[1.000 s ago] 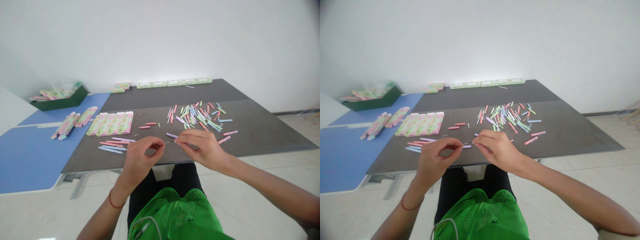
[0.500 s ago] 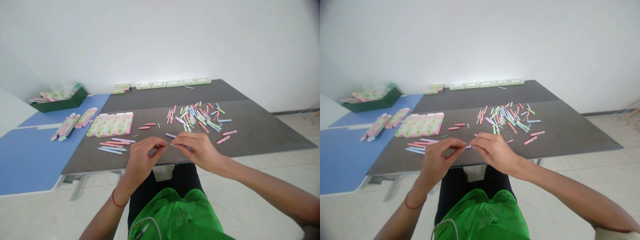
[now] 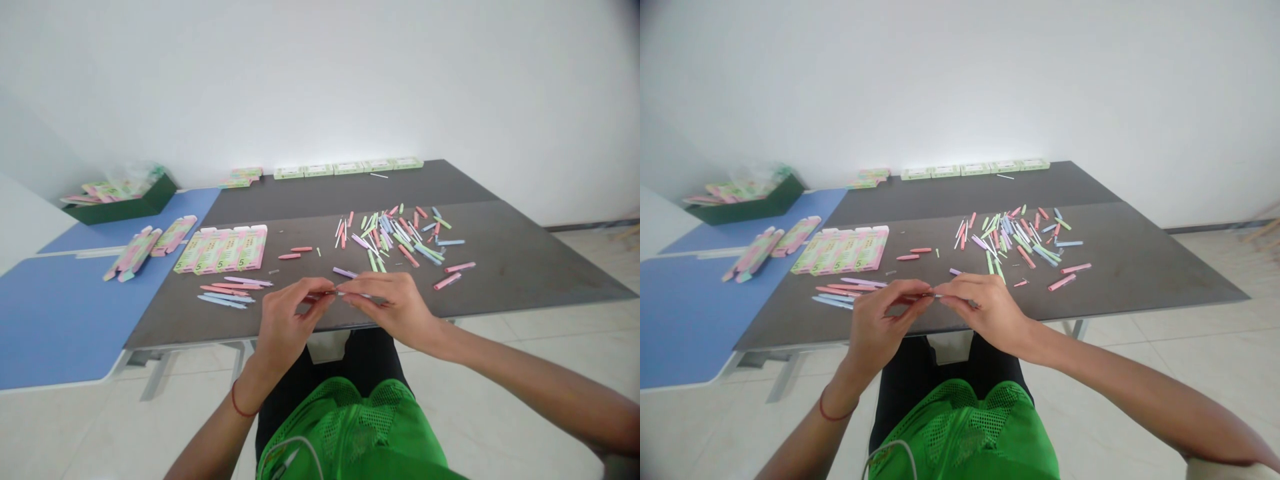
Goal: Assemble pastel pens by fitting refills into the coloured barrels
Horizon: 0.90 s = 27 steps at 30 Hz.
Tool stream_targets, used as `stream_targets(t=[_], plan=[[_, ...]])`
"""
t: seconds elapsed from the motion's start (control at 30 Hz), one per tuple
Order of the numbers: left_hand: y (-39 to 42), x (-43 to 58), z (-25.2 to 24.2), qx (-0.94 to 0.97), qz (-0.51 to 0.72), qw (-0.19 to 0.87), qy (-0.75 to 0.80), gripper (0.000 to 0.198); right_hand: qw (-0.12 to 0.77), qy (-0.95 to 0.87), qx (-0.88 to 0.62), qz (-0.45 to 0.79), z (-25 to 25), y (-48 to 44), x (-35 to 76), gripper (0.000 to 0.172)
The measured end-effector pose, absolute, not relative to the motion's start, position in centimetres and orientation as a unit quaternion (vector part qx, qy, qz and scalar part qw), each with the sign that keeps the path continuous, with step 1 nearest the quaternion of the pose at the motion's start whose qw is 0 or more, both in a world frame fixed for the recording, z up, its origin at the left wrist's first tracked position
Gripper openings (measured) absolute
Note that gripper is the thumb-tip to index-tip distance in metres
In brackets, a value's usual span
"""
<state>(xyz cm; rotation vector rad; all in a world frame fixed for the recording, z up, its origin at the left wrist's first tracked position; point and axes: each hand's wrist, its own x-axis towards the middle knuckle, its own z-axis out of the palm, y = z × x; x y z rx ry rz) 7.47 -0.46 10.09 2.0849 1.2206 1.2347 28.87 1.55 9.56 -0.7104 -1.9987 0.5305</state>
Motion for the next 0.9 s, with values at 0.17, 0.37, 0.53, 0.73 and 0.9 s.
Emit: stream_targets(t=[0.17,0.37,0.53,0.73,0.9], plan=[[-0.4,7.4,9.8,0.722,0.446,0.267,0.457,0.030,0.422,-0.861,-0.249,0.137,8.8,1.6,29.0,0.027],[-0.4,7.1,9.6,0.738,0.401,0.275,0.468,0.031,0.412,-0.875,-0.248,0.053,8.1,1.5,29.2,0.026],[1.2,5.6,7.1,0.804,0.250,0.123,0.524,0.034,0.439,-0.840,-0.301,0.104,7.3,2.2,30.0,0.020],[3.6,4.6,2.7,0.824,0.125,0.037,0.552,0.026,0.412,-0.834,-0.337,0.146,6.7,2.6,31.1,0.017],[4.0,4.5,2.4,0.810,0.215,0.095,0.538,0.012,0.406,-0.831,-0.348,0.153,7.4,2.3,31.3,0.018]])
